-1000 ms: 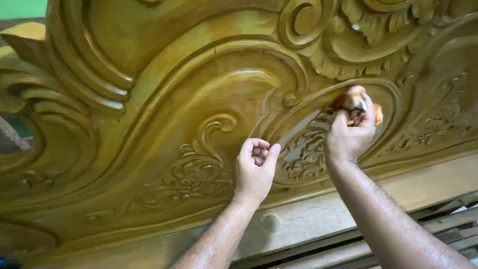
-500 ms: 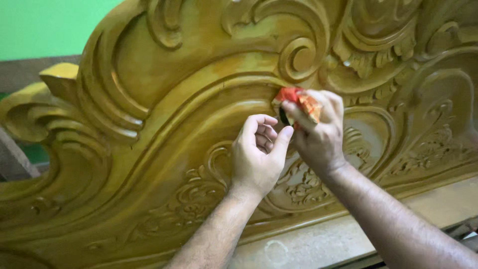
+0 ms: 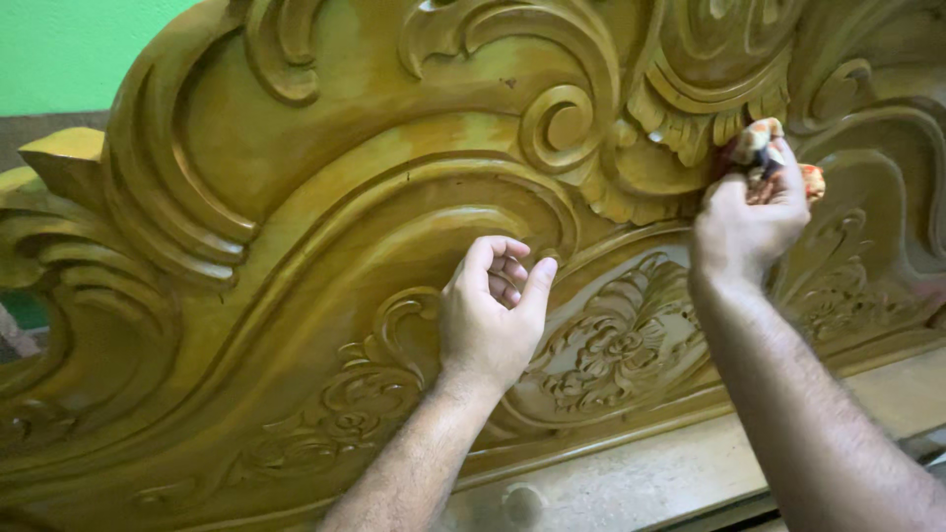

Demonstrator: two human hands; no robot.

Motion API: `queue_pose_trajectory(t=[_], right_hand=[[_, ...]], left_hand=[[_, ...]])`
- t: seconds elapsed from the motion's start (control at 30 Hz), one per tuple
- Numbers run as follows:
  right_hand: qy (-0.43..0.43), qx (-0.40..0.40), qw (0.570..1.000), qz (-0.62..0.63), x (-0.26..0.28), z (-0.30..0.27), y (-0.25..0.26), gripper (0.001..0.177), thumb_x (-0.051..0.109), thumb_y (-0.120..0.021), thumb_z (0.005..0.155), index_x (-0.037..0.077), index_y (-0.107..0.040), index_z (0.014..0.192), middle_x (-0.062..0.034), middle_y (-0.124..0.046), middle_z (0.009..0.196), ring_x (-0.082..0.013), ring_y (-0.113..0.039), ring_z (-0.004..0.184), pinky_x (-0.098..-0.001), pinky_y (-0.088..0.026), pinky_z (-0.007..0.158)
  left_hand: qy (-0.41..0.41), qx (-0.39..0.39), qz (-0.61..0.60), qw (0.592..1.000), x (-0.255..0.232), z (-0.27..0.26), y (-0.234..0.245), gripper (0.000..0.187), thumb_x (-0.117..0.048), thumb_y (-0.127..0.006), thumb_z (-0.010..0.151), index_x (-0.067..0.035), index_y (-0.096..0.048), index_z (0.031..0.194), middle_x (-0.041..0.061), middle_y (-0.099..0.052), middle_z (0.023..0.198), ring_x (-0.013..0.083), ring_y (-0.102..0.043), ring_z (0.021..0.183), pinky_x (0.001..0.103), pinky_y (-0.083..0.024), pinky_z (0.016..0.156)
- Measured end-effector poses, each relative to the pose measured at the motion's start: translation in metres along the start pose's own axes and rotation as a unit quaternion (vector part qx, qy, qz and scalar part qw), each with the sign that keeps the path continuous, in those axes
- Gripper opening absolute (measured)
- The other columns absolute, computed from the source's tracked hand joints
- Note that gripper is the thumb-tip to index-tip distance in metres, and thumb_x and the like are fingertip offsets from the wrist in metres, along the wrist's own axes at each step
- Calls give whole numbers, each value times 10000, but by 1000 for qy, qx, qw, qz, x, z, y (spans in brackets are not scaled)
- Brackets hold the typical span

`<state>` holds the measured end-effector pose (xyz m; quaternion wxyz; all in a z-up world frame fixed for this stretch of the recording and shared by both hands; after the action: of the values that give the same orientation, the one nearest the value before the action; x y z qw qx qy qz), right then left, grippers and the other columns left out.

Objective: The person uses a red cloth to polish a carved wooden headboard. They repeatedly rub the cloth over the intricate carvings, occasionally dipping the cloth into a small metal bowl on a nearby table to apply more liquid before continuing to polish the wood.

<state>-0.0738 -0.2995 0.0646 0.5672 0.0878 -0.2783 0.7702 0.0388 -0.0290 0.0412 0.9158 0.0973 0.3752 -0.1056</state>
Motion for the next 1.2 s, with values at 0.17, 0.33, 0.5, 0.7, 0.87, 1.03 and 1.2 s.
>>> queue_pose_trajectory(t=[0.17, 0.33, 0.5, 0.7, 0.87, 1.03, 1.2], right_hand=[[-57, 110, 980, -158, 52, -73, -24, 343, 97, -704, 941, 83, -706, 1284, -158, -672, 1077, -231, -658, 860, -336, -539, 781], [261, 224, 933, -107, 137, -119, -83, 472, 59, -756, 830, 134, -719, 1295, -164, -586, 1303, -373, -539, 1240, -495, -456, 1083], [343, 296, 888, -76, 146, -140, -93, 478, 100, -778, 785, 207, -743, 1250, -119, -606, 1295, -370, -531, 1203, -499, -455, 1059], [346, 310, 867, -183, 99, -156, -62, 465, 94, -774, 764, 234, -760, 1208, -106, -632, 1248, -325, -553, 1184, -472, -444, 1038], [300, 208, 913, -184, 88, -121, -64, 472, 72, -768, 871, 152, -723, 1334, -166, -598, 1269, -342, -530, 1244, -458, -416, 1085], [245, 179, 940, -156, 111, -118, -87, 576, 52, -742, 782, 132, -706, 1351, -196, -595, 1302, -372, -517, 1264, -493, -410, 1129], [210, 177, 947, -167, 100, -136, -74, 538, 38, -788, 840, 84, -691, 1366, -212, -581, 1311, -384, -513, 1254, -485, -427, 1098]], left_hand=[[18, -31, -6, 999, 4, 0, 7, 192, -159, -744, 876, -82, -641, 1018, -28, -640, 740, 78, -584, 596, 248, -521, 582], [15, -100, -39, 994, 11, -9, 32, 164, -91, -639, 912, -69, -626, 1074, -2, -655, 769, 101, -606, 613, 271, -522, 578], [20, -126, 31, 991, 18, -12, 57, 103, -123, -681, 913, -69, -650, 996, -7, -723, 769, 87, -676, 608, 271, -556, 591], [56, -99, 59, 992, 30, -18, 66, 157, -139, -704, 881, -70, -652, 1011, 5, -686, 715, 111, -621, 553, 286, -527, 538], [70, -98, 55, 991, 32, -20, 68, 166, -144, -703, 885, -73, -647, 1025, 6, -682, 701, 100, -619, 540, 275, -522, 535], [63, -118, 56, 989, 27, -16, 80, 183, -152, -700, 897, -73, -639, 1050, 0, -687, 702, 92, -607, 539, 270, -514, 529], [59, -115, 66, 989, 30, -16, 91, 202, -153, -697, 907, -66, -629, 1075, -5, -692, 715, 78, -612, 559, 256, -518, 539]])
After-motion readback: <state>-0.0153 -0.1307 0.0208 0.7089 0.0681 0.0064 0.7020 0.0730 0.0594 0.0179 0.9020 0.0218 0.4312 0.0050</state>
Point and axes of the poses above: each hand's wrist, its own z-axis towards the middle knuckle, its own y-axis out of the back of the hand, x = y × z, the point moved 6 cm from there along z, towards the middle knuckle
